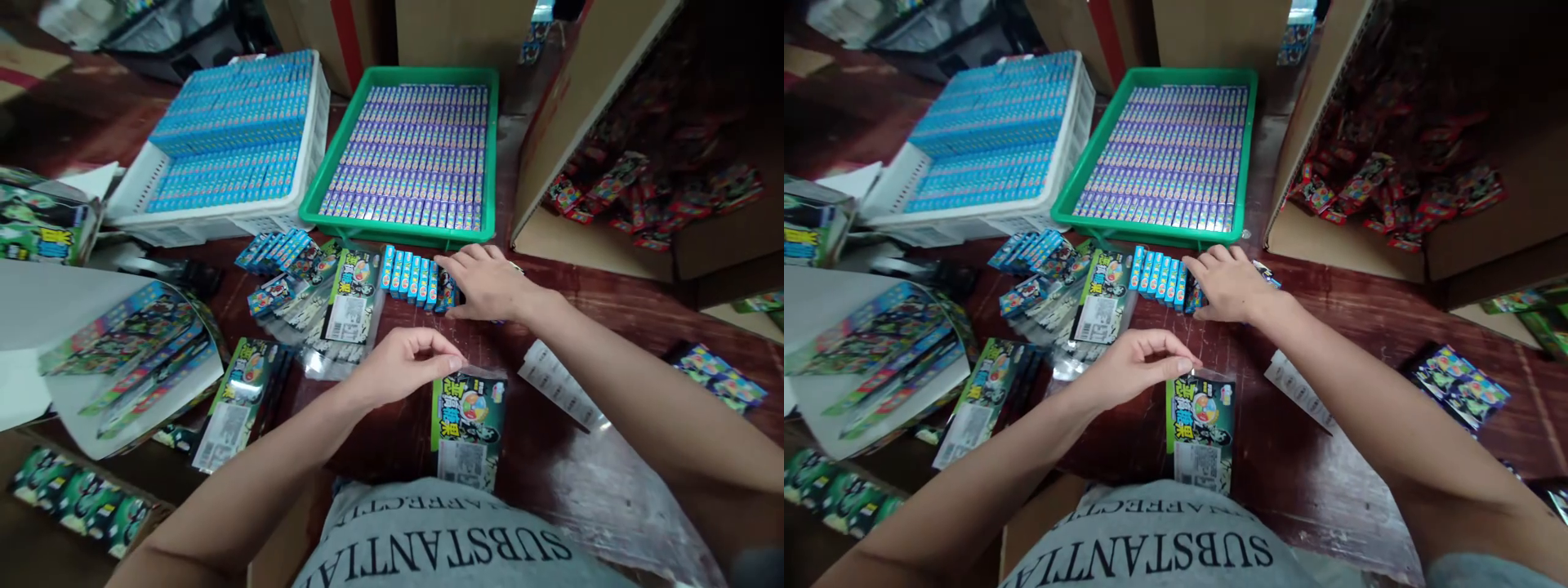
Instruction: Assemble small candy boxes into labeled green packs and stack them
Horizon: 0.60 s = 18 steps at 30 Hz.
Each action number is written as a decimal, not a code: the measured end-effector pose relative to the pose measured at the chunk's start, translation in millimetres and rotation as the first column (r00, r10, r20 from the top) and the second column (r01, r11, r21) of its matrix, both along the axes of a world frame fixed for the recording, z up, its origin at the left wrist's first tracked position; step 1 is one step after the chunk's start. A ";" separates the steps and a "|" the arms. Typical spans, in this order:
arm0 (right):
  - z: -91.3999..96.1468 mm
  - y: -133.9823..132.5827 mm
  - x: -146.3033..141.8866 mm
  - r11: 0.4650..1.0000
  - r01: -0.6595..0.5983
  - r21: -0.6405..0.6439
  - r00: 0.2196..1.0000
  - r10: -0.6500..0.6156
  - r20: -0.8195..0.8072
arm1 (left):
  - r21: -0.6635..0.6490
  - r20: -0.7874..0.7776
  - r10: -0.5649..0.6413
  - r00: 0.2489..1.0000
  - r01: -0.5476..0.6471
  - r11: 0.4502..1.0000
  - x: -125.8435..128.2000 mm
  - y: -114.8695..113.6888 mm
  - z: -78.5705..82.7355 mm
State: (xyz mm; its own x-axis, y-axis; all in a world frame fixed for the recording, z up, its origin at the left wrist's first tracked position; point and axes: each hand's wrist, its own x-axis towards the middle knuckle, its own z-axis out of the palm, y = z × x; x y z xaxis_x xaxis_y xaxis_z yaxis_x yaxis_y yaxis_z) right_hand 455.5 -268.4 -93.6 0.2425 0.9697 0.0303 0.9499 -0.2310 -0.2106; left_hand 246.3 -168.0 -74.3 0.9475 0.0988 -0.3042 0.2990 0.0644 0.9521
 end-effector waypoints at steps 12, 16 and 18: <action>12.9 -117.0 -65.9 0.936 0.223 0.273 0.883 -0.075 -0.464 | 0.609 0.286 -0.419 0.862 0.174 0.774 -15.9 -2.4 25.0; -8.2 -112.5 -77.4 0.973 0.178 0.148 0.943 -0.125 -0.308 | 0.791 0.231 -0.538 0.811 0.165 0.589 -26.3 0.3 40.7; -13.3 -106.8 -79.2 0.990 0.106 0.093 0.973 -0.084 -0.215 | 0.765 0.283 -0.491 0.824 0.115 0.633 -34.1 4.7 42.1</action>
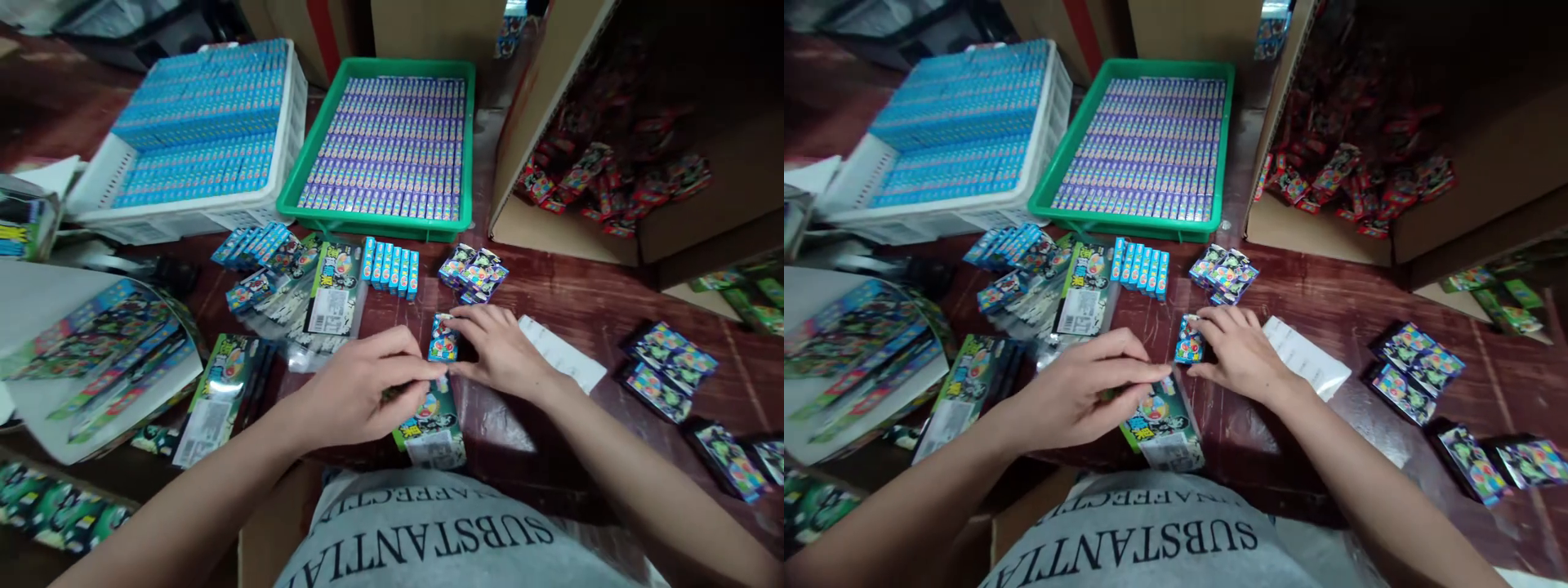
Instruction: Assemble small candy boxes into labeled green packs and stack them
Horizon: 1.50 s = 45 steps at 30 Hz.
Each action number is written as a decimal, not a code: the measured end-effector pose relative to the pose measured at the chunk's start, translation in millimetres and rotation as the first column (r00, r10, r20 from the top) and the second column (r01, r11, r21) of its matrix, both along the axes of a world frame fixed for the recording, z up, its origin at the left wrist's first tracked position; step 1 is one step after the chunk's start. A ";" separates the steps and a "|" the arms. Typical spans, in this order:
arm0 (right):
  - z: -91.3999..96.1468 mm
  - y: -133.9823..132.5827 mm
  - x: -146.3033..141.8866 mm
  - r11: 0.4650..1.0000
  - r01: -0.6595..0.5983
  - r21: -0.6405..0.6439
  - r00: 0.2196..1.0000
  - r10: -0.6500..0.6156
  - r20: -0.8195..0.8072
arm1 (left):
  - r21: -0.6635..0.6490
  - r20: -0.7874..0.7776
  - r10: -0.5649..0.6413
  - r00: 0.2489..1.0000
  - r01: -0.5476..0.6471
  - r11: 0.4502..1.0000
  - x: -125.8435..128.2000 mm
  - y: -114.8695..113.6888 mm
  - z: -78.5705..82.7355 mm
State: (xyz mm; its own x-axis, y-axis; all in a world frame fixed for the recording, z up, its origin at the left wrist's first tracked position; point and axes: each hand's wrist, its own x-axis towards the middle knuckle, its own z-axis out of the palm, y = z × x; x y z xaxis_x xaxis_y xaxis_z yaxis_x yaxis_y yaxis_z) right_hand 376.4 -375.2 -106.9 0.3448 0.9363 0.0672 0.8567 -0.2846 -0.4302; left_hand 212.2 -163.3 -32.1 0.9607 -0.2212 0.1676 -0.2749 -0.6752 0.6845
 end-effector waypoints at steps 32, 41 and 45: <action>-41.9 -36.9 -43.3 0.977 0.207 0.044 0.971 -0.210 0.111 | -0.129 -0.595 0.746 0.299 -0.952 0.278 -119.2 50.0 -63.4; -39.8 -9.9 -43.4 0.959 -0.045 0.281 0.987 0.086 -0.135 | -0.154 -0.583 0.796 0.163 -0.984 0.089 -141.8 46.9 -65.4; -29.2 -21.7 -67.8 0.921 -0.218 0.322 0.913 0.309 -0.267 | -0.154 -0.602 0.780 0.170 -0.983 0.096 -135.4 43.0 -65.7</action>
